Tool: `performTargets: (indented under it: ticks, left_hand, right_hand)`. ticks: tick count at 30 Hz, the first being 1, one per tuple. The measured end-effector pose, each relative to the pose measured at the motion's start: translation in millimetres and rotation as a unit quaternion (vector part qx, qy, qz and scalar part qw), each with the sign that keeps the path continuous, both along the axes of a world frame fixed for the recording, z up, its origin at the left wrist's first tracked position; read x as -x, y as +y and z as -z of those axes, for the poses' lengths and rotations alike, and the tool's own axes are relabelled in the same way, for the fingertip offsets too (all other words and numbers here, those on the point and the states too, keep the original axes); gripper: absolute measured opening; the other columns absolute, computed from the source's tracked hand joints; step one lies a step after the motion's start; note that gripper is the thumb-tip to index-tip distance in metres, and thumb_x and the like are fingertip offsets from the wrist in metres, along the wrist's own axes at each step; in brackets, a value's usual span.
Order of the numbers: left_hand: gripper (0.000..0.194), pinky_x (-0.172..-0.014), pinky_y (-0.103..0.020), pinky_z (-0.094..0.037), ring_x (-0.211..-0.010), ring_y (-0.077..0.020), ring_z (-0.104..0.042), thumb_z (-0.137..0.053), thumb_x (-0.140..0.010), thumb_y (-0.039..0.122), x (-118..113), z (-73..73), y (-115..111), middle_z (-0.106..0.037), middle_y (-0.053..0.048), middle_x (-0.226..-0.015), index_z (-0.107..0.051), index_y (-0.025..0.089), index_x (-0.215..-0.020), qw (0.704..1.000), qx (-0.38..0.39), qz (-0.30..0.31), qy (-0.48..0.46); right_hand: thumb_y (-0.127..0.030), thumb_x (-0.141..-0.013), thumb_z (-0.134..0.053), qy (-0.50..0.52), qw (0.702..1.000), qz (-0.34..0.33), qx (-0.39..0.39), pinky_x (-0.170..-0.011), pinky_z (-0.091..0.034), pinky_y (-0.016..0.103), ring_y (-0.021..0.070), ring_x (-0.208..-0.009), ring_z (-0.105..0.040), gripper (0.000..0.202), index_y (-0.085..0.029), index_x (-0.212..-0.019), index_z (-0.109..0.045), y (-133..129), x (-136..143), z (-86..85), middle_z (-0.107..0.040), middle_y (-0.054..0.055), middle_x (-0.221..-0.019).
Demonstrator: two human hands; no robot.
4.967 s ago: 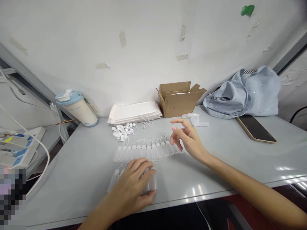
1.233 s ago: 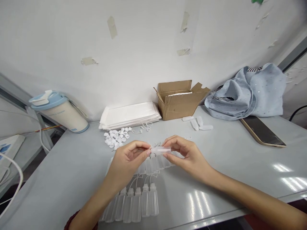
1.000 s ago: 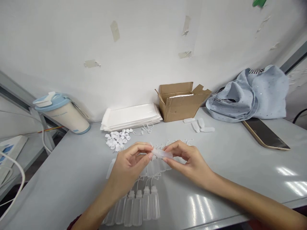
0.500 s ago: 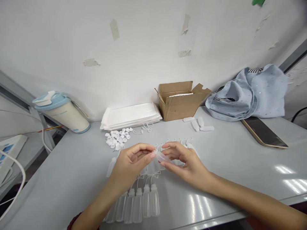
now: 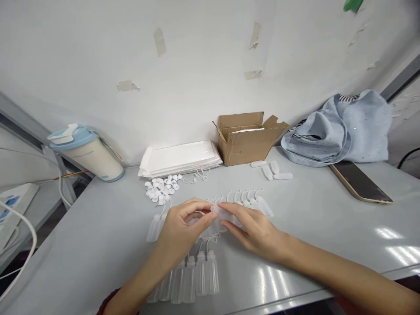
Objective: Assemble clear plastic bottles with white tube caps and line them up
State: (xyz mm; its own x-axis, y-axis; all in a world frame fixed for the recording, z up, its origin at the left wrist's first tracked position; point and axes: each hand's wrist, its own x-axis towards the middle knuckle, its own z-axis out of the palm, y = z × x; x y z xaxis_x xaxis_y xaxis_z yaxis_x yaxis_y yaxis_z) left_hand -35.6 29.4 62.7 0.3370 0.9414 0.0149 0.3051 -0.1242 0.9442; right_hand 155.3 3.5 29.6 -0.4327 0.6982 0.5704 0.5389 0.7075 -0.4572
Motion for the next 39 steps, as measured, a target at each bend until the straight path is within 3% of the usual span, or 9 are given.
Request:
performTargets:
  ticks: [6,13,22,25,27,29,33,36,39]
  left_hand:
    - [0.02,-0.101,-0.042,-0.046,-0.119,-0.0252,-0.055,-0.058,-0.084,0.031,-1.0,-0.1,-5.9,-0.07,-0.003,-0.111,-0.071,0.026,-0.098,0.987,-0.144,0.01,0.071]
    - [0.01,-0.083,-0.035,-0.052,-0.094,-0.0217,-0.063,-0.06,-0.083,0.026,0.4,-3.2,-4.0,-0.071,-0.003,-0.09,-0.07,0.024,-0.085,0.982,-0.176,0.011,0.061]
    - [0.008,-0.076,-0.032,-0.052,-0.084,-0.0196,-0.063,-0.063,-0.08,0.026,-2.0,-0.2,-7.3,-0.068,-0.001,-0.08,-0.066,0.023,-0.074,0.986,-0.144,-0.01,0.085]
    - [0.005,-0.074,-0.032,-0.052,-0.084,-0.0197,-0.062,-0.063,-0.081,0.024,-1.9,2.2,-7.4,-0.068,-0.002,-0.08,-0.065,0.021,-0.077,0.976,-0.195,0.005,0.098]
    - [0.003,-0.075,-0.033,-0.051,-0.086,-0.0204,-0.06,-0.062,-0.082,0.022,-0.8,3.8,-6.7,-0.068,-0.003,-0.082,-0.064,0.02,-0.082,0.96,-0.258,0.014,0.108]
    - [0.005,-0.079,-0.036,-0.051,-0.09,-0.0218,-0.058,-0.062,-0.083,0.022,0.6,5.1,-5.6,-0.066,-0.004,-0.086,-0.063,0.02,-0.088,0.937,-0.325,0.003,0.126]
    - [0.017,-0.088,-0.043,-0.047,-0.102,-0.0253,-0.052,-0.061,-0.085,0.021,1.8,5.1,-4.8,-0.059,-0.009,-0.101,-0.059,0.018,-0.101,0.892,-0.417,-0.042,0.169]
    - [0.023,-0.09,-0.043,-0.045,-0.105,-0.026,-0.049,-0.062,-0.085,0.021,1.1,1.7,-7.5,-0.056,-0.01,-0.104,-0.056,0.016,-0.106,0.877,-0.451,-0.027,0.166]
    - [0.028,-0.092,-0.044,-0.044,-0.108,-0.0274,-0.047,-0.065,-0.084,0.023,1.1,-1.8,-11.5,-0.057,-0.011,-0.106,-0.056,0.015,-0.109,0.863,-0.475,0.032,0.169]
  right_hand:
    - [-0.017,-0.092,-0.05,0.068,0.995,-0.021,0.073,-0.08,-0.059,0.035,0.0208,-0.098,-0.068,0.039,-0.023,-0.13,-0.043,-1.0,0.8,-3.7,-0.067,0.01,-0.112]
    - [-0.021,-0.09,-0.052,0.154,0.946,-0.054,0.279,-0.081,-0.058,0.034,0.0169,-0.092,-0.068,0.025,-0.021,-0.115,-0.053,-2.6,2.0,-23.3,-0.07,0.006,-0.099]
    - [-0.018,-0.09,-0.049,-0.017,0.997,-0.006,0.071,-0.066,-0.058,0.038,0.0244,-0.085,-0.069,0.03,-0.016,-0.121,-0.046,-4.4,2.5,-5.3,-0.068,0.015,-0.104]
    - [-0.016,-0.091,-0.047,-0.012,0.997,-0.014,0.075,-0.064,-0.057,0.036,0.0232,-0.082,-0.068,0.027,-0.015,-0.117,-0.049,-4.6,3.0,-6.9,-0.068,0.014,-0.101]
    - [-0.018,-0.09,-0.049,0.041,0.99,-0.012,0.136,-0.069,-0.056,0.035,0.021,-0.082,-0.067,0.027,-0.016,-0.117,-0.052,-4.5,3.2,-10.1,-0.068,0.012,-0.1]
    - [-0.022,-0.089,-0.054,0.126,0.962,-0.017,0.241,-0.071,-0.055,0.033,0.0186,-0.082,-0.067,0.026,-0.018,-0.114,-0.054,-3.8,3.3,-14.1,-0.069,0.008,-0.096]
    - [-0.029,-0.088,-0.059,0.295,0.85,-0.076,0.429,-0.077,-0.052,0.029,0.0148,-0.082,-0.066,0.022,-0.02,-0.107,-0.057,-0.7,2.4,-23.3,-0.067,0.003,-0.09]
    - [-0.029,-0.086,-0.062,0.347,0.794,-0.094,0.49,-0.076,-0.05,0.029,0.0126,-0.075,-0.065,0.019,-0.019,-0.102,-0.058,1.5,1.2,-29.5,-0.065,0.002,-0.087]
    - [-0.029,-0.085,-0.063,0.363,0.766,-0.099,0.521,-0.077,-0.05,0.032,0.0147,-0.077,-0.066,0.02,-0.018,-0.101,-0.058,1.8,0.7,-33.2,-0.064,0.003,-0.092]
